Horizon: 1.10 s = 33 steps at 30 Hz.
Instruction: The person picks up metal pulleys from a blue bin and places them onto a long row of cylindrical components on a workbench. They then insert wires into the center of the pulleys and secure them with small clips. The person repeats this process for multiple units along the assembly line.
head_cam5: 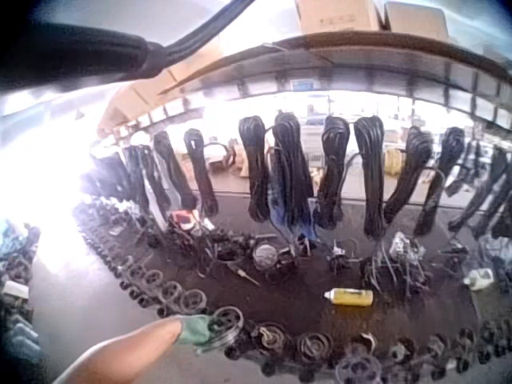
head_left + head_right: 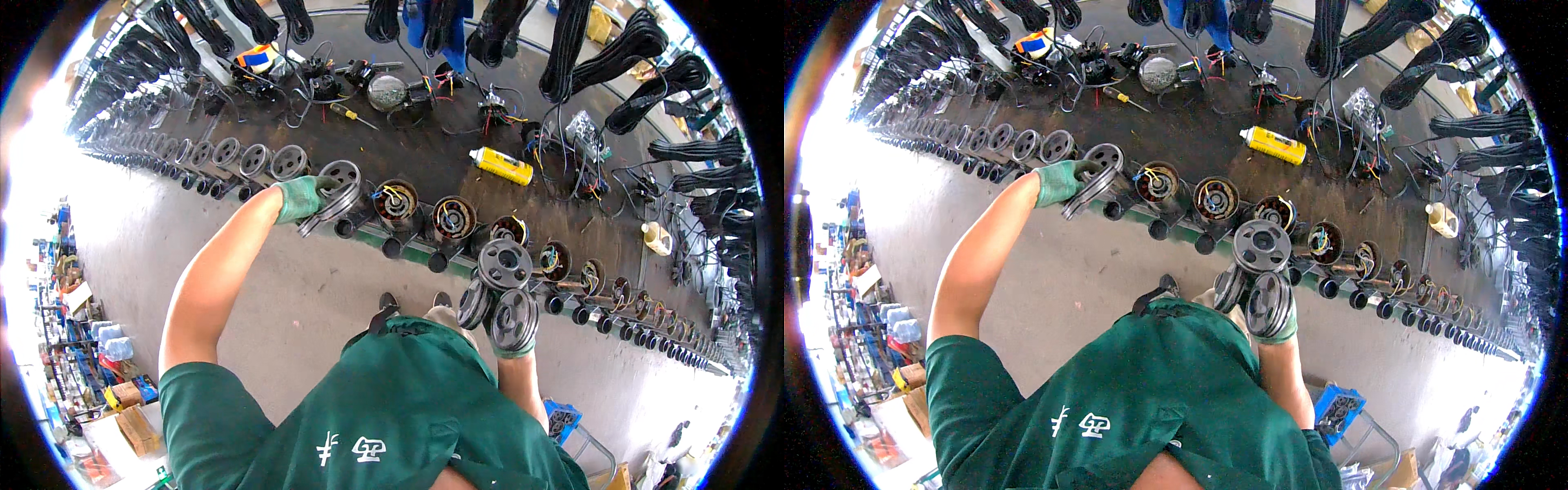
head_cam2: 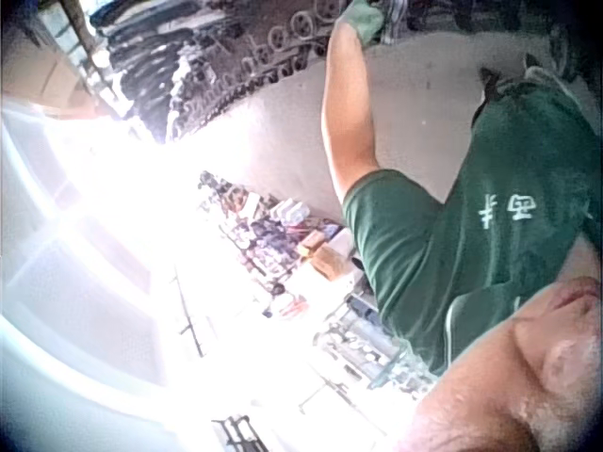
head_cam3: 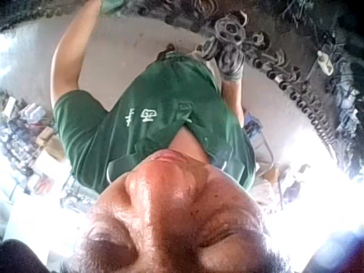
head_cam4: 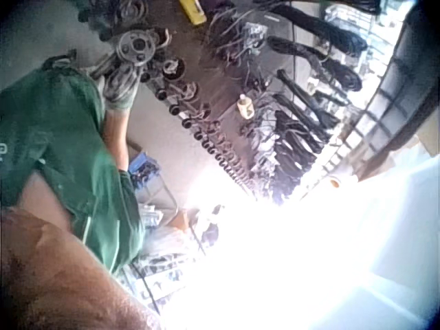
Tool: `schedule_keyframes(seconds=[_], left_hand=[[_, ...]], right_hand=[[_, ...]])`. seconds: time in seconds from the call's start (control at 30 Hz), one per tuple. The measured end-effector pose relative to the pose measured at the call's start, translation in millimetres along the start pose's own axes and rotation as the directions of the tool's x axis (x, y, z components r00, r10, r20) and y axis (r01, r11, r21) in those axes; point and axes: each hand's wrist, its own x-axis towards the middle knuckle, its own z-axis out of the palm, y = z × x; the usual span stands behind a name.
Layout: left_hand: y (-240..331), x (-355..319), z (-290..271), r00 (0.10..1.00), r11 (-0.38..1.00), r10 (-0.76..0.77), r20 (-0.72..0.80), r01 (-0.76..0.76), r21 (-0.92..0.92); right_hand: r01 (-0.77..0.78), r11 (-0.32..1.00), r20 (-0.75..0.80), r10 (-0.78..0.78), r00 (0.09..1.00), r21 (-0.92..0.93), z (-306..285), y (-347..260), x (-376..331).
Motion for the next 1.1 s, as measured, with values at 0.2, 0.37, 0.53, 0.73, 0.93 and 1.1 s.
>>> schedule_keyframes(seconds=[0.2,0.37,0.53,0.73,0.93,1.1], left_hand=[[29,-58,15,1.0,0.984,0.001,0.021,0.003,-0.18],[49,-58,44,0.949,0.939,0.315,-0.012,-0.31,0.151],[129,-35,95,0.708,0.55,0.706,-0.023,-0.528,0.647],[86,37,100,0.798,0.714,0.571,-0.192,-0.368,0.595],[97,46,124,0.864,0.87,0.441,-0.244,-0.345,0.351],[80,65,140,0.752,0.802,0.547,-0.367,-0.346,0.486]], right_hand=[[0.089,0.885,0.12,-0.038,0.992,-0.458,-20,3,7],[-0.017,0.941,0.169,0.078,0.983,-0.337,-13,-10,14],[-0.102,0.975,0.1,0.083,0.992,0.197,-33,-10,6],[0.128,0.834,0.076,-0.103,0.992,-0.537,-56,-20,-20],[0.07,0.825,-0.04,-0.111,0.993,-0.56,-68,-22,-33],[0.1,0.386,0.043,-0.153,0.987,-0.917,-95,-12,-41]])
